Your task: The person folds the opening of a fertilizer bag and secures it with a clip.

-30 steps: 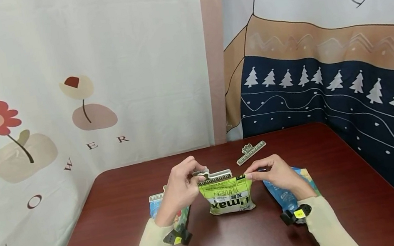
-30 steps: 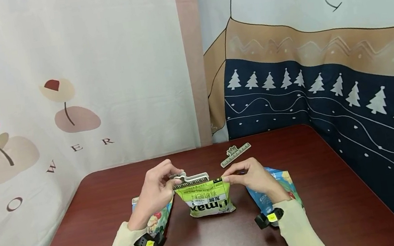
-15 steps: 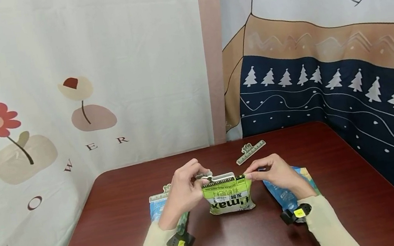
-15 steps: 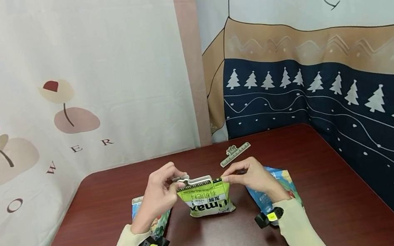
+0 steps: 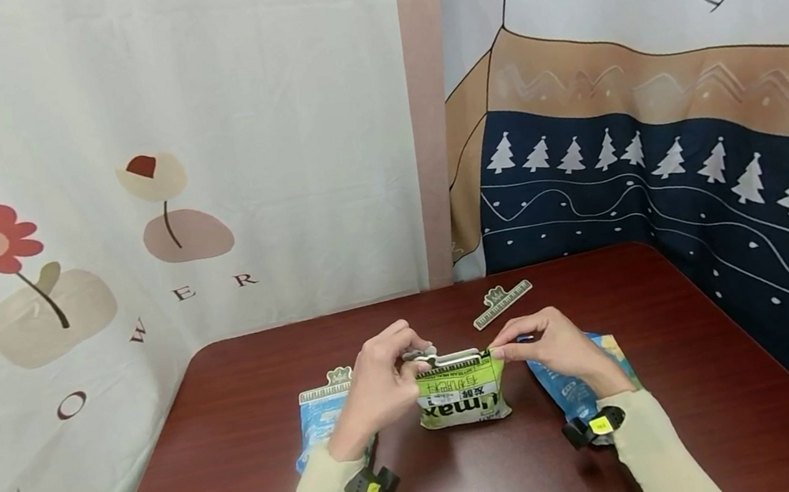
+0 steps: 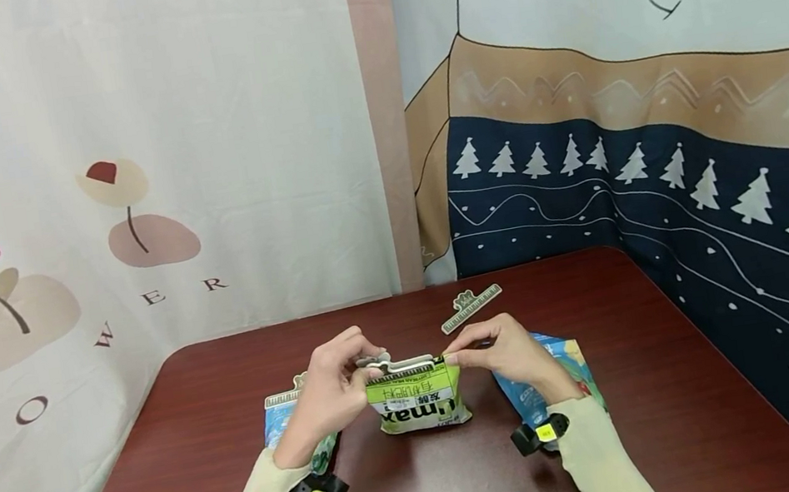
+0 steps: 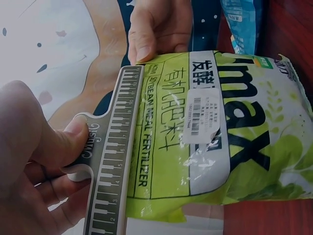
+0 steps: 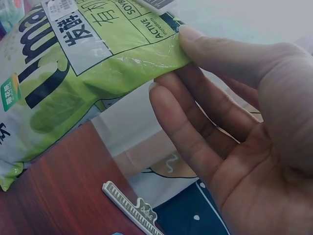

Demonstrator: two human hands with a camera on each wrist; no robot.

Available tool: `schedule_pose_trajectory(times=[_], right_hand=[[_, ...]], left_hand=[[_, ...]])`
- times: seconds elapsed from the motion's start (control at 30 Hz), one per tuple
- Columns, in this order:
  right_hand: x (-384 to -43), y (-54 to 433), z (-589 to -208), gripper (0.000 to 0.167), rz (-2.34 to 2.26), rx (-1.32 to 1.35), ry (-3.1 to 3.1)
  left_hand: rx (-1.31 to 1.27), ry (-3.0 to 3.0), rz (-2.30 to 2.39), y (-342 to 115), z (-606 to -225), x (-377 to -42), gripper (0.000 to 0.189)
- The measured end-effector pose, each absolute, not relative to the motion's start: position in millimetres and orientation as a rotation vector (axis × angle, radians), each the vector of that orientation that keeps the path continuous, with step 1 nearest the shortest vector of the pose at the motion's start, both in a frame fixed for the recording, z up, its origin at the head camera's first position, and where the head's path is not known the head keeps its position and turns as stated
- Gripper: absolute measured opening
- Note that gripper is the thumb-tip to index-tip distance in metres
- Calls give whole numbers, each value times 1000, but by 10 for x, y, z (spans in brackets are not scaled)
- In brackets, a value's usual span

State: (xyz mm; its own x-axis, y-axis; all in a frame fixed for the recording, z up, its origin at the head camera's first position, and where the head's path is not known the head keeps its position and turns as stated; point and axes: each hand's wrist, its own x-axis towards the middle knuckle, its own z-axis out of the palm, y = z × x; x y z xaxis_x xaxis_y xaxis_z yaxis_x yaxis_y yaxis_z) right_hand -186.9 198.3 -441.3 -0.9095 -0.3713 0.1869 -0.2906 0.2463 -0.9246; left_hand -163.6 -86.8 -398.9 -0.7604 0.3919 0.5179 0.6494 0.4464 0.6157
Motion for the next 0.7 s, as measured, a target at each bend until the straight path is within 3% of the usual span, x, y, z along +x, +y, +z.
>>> schedule_pose_trajectory(times=[0.7], right_hand=[[-1870,2034,-4379,16,-1766,-665,2370]], left_hand=[[-876,-2443,-1161,-701,-4024,-1625,41]])
